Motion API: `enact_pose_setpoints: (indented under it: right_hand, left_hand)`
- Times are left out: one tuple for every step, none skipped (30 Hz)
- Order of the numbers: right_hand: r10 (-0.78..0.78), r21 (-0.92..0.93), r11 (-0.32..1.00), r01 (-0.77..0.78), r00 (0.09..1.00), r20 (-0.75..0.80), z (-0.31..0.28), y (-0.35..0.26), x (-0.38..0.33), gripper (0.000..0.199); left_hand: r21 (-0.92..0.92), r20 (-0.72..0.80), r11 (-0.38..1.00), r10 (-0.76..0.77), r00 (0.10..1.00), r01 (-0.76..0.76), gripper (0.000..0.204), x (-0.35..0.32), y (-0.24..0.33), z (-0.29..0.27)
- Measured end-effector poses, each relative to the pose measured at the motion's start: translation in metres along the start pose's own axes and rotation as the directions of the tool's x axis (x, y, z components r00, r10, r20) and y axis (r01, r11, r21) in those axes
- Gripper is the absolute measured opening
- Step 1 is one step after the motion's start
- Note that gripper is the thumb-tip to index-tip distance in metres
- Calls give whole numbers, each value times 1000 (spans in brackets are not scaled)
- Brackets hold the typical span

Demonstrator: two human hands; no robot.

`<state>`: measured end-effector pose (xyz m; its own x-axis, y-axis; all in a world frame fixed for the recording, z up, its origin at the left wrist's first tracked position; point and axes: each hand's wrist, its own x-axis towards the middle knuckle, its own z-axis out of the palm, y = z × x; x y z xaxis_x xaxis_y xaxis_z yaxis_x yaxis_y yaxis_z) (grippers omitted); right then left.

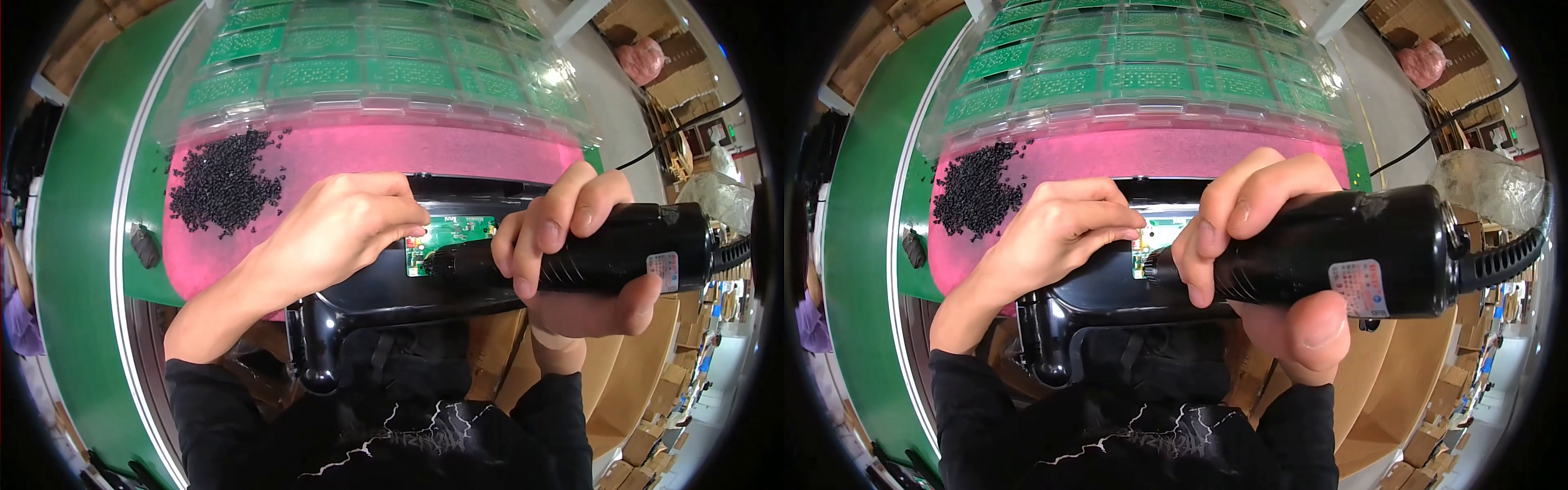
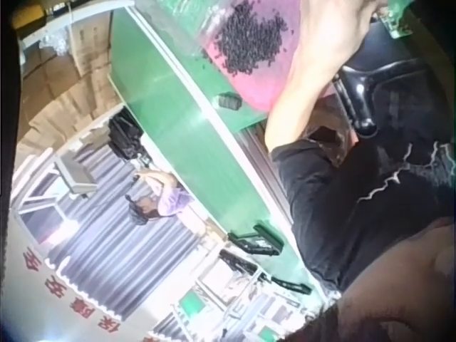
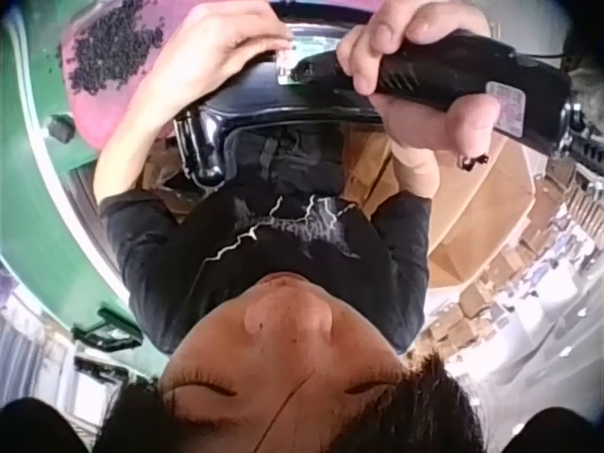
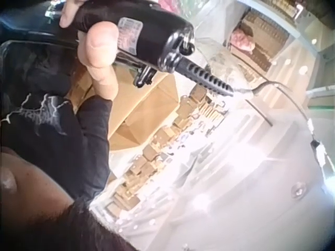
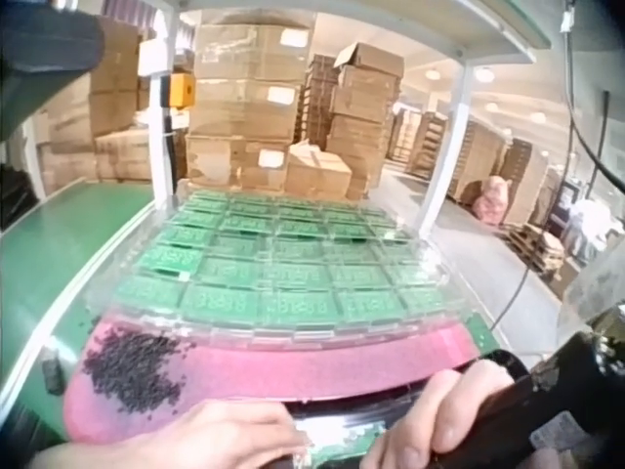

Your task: The recorder is assembling electronic circuit boards into plastic housings and securing them with screws using an electric screwdriver.

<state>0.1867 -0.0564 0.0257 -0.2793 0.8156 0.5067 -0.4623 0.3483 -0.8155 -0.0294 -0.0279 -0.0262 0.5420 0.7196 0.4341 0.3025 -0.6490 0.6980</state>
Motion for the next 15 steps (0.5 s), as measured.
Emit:
enact_pose_setpoints:
  right_hand:
    - [46, -27, 998, -48, 997, -62, 3, 1, -1, 59]
    - [66, -32, 997, -68, 995, -74, 6, 1, 0, 61]
    - [70, -32, 997, -72, 995, -71, 6, 2, 1, 61]
    - [45, -40, 998, -46, 999, -23, 6, 3, 2, 61]
    - [23, -44, 999, -22, 999, 26, 6, 5, 2, 61]
    - [38, -50, 998, -37, 999, 16, 10, 5, 2, 63]
    - [43, -47, 998, -42, 999, 20, 12, 7, 4, 63]
    - [33, -38, 999, -30, 995, 99, 13, 9, 7, 65]
    - [22, -27, 999, -17, 984, 177, 14, 10, 9, 66]
    - [65, -59, 997, -58, 990, 123, 18, 8, 8, 68]
    - [67, -58, 997, -60, 990, 127, 20, 7, 8, 68]
    - [100, -88, 992, -89, 986, 133, 22, 6, 8, 69]
    - [131, -118, 986, -115, 982, 137, 23, 5, 8, 70]
    - [162, -147, 979, -141, 977, 141, 24, 4, 7, 70]
    - [161, -146, 979, -140, 976, 145, 26, 3, 7, 70]
  left_hand:
    - [2, -4, 1000, -6, 1000, 6, 11, -1, 0, 0]
    - [14, -7, 1000, -1, 1000, 1, 12, -1, -1, 0]
    - [26, -10, 1000, 4, 1000, -3, 12, -2, -2, 1]
    - [25, -14, 1000, 0, 1000, 0, 12, -1, -2, 1]
    - [25, -19, 1000, 2, 1000, -1, 13, -2, -1, 2]
    - [24, -25, 1000, 3, 1000, -3, 14, -2, -1, 2]
    - [24, -29, 1000, -3, 1000, 3, 14, -3, -1, 1]
    - [47, -17, 999, -10, 1000, 11, 13, -3, 0, 0]
    - [71, -5, 997, -17, 1000, 17, 12, -3, 1, -2]
    - [70, -8, 997, -20, 1000, 21, 12, -3, 2, -2]
    - [89, 11, 994, -56, 998, 55, 9, -2, 3, -2]
    - [109, 30, 990, -92, 995, 88, 8, -1, 4, -3]
    - [110, 27, 990, -93, 995, 89, 8, -1, 6, -3]
    - [153, 57, 980, -138, 989, 128, 9, -1, 7, -4]
    - [197, 85, 967, -184, 979, 164, 11, -1, 9, -5]
